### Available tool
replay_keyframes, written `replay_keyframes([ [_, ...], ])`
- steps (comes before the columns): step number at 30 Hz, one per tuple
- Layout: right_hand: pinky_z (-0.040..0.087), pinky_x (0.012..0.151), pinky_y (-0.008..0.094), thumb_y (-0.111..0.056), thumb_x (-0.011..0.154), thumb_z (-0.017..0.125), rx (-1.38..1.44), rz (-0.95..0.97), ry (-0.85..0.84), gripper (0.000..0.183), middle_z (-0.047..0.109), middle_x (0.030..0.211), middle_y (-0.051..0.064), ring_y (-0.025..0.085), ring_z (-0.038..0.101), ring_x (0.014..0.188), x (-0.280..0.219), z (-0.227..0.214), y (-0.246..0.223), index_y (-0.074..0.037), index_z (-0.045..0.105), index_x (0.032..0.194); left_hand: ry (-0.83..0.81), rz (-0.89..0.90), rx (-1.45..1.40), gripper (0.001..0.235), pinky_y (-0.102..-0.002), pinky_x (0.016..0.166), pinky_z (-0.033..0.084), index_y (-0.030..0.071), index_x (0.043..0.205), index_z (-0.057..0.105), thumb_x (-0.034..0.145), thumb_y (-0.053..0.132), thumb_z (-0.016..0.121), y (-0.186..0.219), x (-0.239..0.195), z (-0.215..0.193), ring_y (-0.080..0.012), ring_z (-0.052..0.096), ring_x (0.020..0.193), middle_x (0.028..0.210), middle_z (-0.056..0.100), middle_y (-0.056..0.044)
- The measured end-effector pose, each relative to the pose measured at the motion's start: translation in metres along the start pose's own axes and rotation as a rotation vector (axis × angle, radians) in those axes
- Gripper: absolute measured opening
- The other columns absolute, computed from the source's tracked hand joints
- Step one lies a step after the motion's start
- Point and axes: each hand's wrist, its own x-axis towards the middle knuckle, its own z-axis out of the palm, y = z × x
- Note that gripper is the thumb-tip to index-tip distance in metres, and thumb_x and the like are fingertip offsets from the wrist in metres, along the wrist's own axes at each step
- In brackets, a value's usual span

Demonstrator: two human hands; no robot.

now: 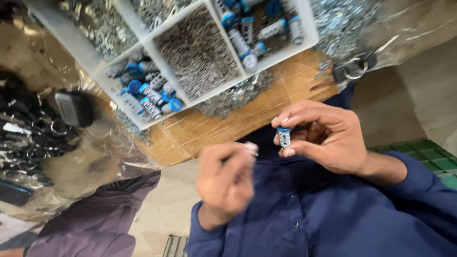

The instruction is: The person assembles small cylindrical key components by inserting metal pins into a blue-and-white plastic housing. They repeatedly pick up pins from a compartmentalized tray, insert them into the cylinder, and place the assembled unit back into the tray.

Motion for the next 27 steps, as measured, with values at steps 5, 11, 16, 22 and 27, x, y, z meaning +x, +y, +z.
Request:
replay_keyframes([
  [5, 0.064, 0.089, 0.028, 0.014, 0.088, 0.073, -0.115, -0.025, -0.002, 0.036, 0.063, 0.13, 0.02, 0.02, 0.069, 0.111, 0.0, 0.009, 0.004, 0.004, 0.068, 0.121, -0.035, 0.053, -0.256, 0.029, -0.031, 0.08, 0.055, 0.005, 0.11, 0.068, 0.088, -0.008, 0.083, 0.0, 0.006, 0.008, -0.0254, 0.068, 0.095, 0.108, 0.07, -0.007],
  [11, 0.061, 0.091, 0.025, 0.006, 0.086, 0.079, -0.325, -0.103, -0.051, 0.031, 0.068, 0.114, 0.015, 0.017, 0.071, 0.103, -0.004, 0.013, 0.011, 0.002, 0.073, 0.116, -0.218, 0.143, -0.197, 0.037, -0.038, 0.076, 0.052, 0.004, 0.101, 0.073, 0.067, -0.011, 0.078, -0.016, 0.001, -0.011, -0.0293, 0.063, 0.084, 0.102, 0.067, -0.008],
  [16, 0.062, 0.083, 0.026, 0.002, 0.083, 0.084, -0.248, -0.051, -0.402, 0.029, 0.072, 0.112, 0.015, 0.017, 0.073, 0.095, 0.014, 0.025, 0.011, 0.001, 0.077, 0.111, -0.255, -0.635, -0.943, 0.028, -0.031, 0.069, 0.046, 0.006, 0.103, 0.065, 0.083, -0.002, 0.082, -0.014, -0.021, -0.03, -0.023, 0.054, 0.077, 0.093, 0.057, -0.005],
  [22, 0.068, 0.082, 0.033, 0.01, 0.083, 0.078, -0.045, 0.115, -0.284, 0.035, 0.066, 0.123, 0.023, 0.023, 0.076, 0.097, 0.03, 0.059, 0.015, 0.005, 0.07, 0.116, 0.207, -0.201, 0.416, 0.036, -0.041, 0.085, 0.047, 0.006, 0.125, 0.063, 0.096, 0.019, 0.079, -0.034, -0.013, -0.066, -0.0296, 0.056, 0.093, 0.103, 0.058, -0.008],
  [27, 0.069, 0.083, 0.037, 0.013, 0.078, 0.079, 0.001, 0.056, -0.329, 0.043, 0.063, 0.124, 0.025, 0.027, 0.074, 0.1, 0.035, 0.059, 0.008, 0.007, 0.067, 0.119, 0.107, -0.226, 0.561, 0.053, -0.045, 0.087, 0.047, 0.001, 0.134, 0.065, 0.092, 0.029, 0.082, -0.042, -0.018, -0.067, -0.0327, 0.052, 0.097, 0.107, 0.055, -0.016],
])
